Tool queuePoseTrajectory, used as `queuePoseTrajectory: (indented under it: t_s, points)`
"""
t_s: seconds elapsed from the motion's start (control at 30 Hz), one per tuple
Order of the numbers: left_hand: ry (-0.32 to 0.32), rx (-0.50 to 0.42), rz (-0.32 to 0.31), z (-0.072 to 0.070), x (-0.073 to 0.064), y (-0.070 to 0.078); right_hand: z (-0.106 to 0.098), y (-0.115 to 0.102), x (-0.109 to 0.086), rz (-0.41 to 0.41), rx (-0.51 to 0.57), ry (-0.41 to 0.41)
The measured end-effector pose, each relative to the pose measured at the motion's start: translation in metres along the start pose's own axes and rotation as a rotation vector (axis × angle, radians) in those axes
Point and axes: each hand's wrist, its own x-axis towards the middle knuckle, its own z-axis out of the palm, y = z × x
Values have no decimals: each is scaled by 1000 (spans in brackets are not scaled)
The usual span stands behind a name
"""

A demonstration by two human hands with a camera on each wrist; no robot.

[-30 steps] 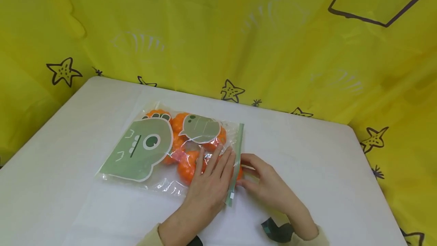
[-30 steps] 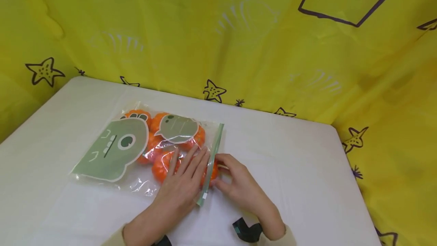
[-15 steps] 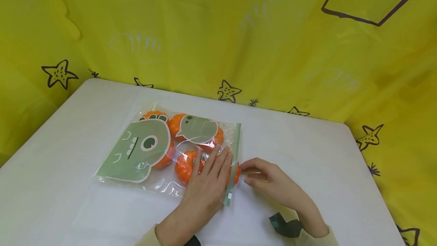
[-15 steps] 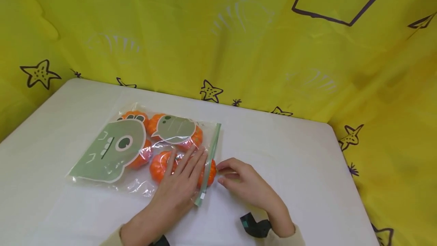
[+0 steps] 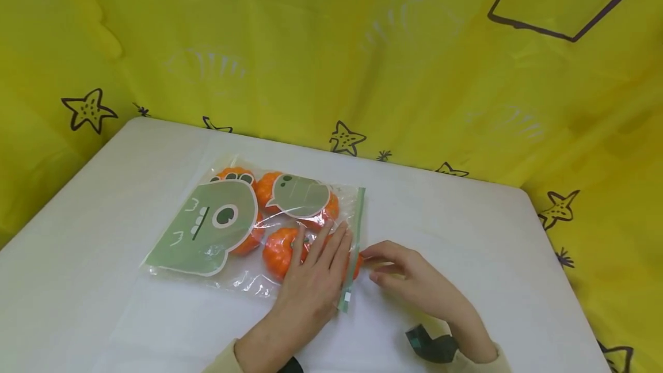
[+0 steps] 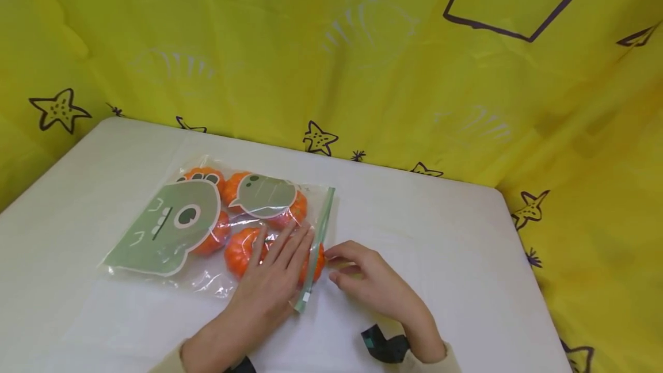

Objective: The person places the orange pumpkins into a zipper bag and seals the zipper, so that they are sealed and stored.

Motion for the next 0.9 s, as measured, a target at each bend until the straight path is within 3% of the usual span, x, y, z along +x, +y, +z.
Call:
queuePoseTrajectory:
  t_s: [0.23,0.43,0.67,0.77,0.9]
  points:
    - [-18,7,3,-2,-1,-2,6,-6,5,-16,27,-34]
    - [-2,-5,29,-3,1,-1,5,0,4,17,38,-44]
    - [-105,-36,17,-7,1,-1,9,1,7,-29,43,-73]
    - [-113,-50,13,-7,2,-2,9,1,7,-35,16,-60]
    - [-111,-80,14,-8,1,-3,9,2,7,15,-19,-26]
